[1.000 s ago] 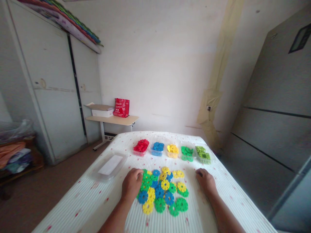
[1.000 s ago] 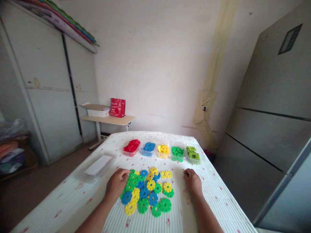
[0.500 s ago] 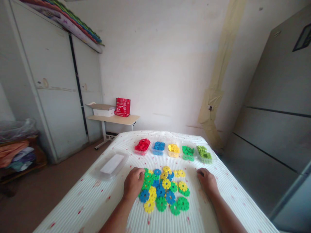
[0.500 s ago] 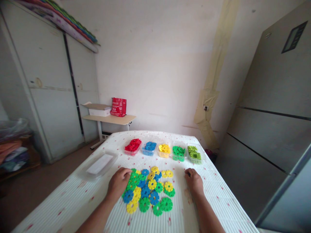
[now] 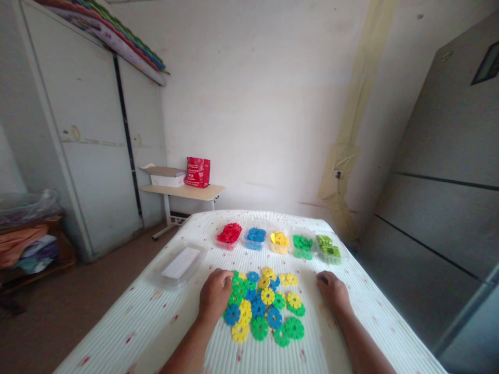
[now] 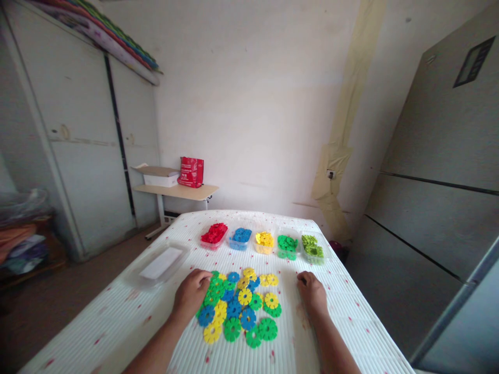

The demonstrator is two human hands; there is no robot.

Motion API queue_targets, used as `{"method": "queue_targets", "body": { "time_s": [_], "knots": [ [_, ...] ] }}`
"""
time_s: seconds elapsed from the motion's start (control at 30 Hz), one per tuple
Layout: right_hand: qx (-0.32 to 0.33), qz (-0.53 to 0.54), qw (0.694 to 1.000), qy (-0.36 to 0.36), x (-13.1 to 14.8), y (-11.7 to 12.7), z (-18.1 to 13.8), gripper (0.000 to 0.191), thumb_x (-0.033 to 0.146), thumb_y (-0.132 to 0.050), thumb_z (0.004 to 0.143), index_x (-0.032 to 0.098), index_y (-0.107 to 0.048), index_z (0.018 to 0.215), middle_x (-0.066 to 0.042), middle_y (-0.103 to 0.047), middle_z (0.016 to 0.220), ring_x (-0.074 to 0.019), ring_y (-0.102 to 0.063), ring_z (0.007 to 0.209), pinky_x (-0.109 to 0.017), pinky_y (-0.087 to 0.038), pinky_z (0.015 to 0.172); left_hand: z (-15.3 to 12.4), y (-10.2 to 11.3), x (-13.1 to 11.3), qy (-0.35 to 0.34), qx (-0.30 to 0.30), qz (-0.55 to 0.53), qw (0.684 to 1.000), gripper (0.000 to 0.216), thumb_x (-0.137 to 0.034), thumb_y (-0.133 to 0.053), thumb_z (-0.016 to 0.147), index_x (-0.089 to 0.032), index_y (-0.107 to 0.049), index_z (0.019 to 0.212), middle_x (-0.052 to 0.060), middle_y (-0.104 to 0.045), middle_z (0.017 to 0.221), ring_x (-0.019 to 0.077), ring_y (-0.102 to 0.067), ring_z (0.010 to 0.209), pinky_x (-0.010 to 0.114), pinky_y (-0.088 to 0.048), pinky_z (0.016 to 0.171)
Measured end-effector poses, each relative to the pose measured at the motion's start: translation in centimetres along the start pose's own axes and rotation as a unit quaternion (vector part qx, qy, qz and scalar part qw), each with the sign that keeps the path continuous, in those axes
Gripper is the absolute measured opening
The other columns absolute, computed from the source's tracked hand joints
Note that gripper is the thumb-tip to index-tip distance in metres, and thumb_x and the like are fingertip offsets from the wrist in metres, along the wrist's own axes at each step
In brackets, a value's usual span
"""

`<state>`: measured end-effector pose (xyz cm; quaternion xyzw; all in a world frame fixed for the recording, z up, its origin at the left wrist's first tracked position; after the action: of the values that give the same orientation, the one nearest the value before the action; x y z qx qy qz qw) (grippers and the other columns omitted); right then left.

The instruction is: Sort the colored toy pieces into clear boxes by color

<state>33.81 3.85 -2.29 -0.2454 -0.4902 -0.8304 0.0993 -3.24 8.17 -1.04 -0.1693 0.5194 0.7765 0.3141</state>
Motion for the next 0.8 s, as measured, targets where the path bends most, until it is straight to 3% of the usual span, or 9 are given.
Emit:
{"method": "queue_targets", "body": {
  "time_s": [0.37, 0.8],
  "knots": [
    [0.005, -0.006, 1.000, 0.003, 0.0, 0.0, 0.0, 0.020, 0.026, -0.043, 0.069, 0.020, -0.061, 0.075, -0.004, -0.066, 0.082, -0.0170, -0.061, 0.075, -0.025, -0.042, 0.068, 0.6, 0.2, 3.0, 0.072, -0.007, 0.020, 0.997, 0.024, -0.013, -0.048, 0.075, -0.016, -0.063, 0.094, 0.006, -0.062, 0.092, 0.0155, -0.057, 0.089, 0.026, -0.042, 0.083],
    [0.010, -0.018, 1.000, 0.004, 0.2, 0.0, 0.0, 0.020, 0.027, -0.042, 0.070, 0.021, -0.060, 0.074, -0.004, -0.066, 0.082, -0.0174, -0.060, 0.076, -0.025, -0.043, 0.068, 0.6, -0.5, 2.8, 0.051, 0.020, 0.007, 0.998, 0.029, -0.015, -0.051, 0.075, -0.018, -0.062, 0.101, 0.006, -0.063, 0.103, 0.0178, -0.051, 0.106, 0.031, -0.031, 0.098]
  ]
}}
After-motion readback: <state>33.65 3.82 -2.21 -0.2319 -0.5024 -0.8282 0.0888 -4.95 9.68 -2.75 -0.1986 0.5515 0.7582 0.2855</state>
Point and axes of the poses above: each hand's wrist, its own z-axis towards the middle knuckle, its own y-axis out of the back of the hand, x = y × z, the point moved 7 cm from there along z, towards the middle knuckle
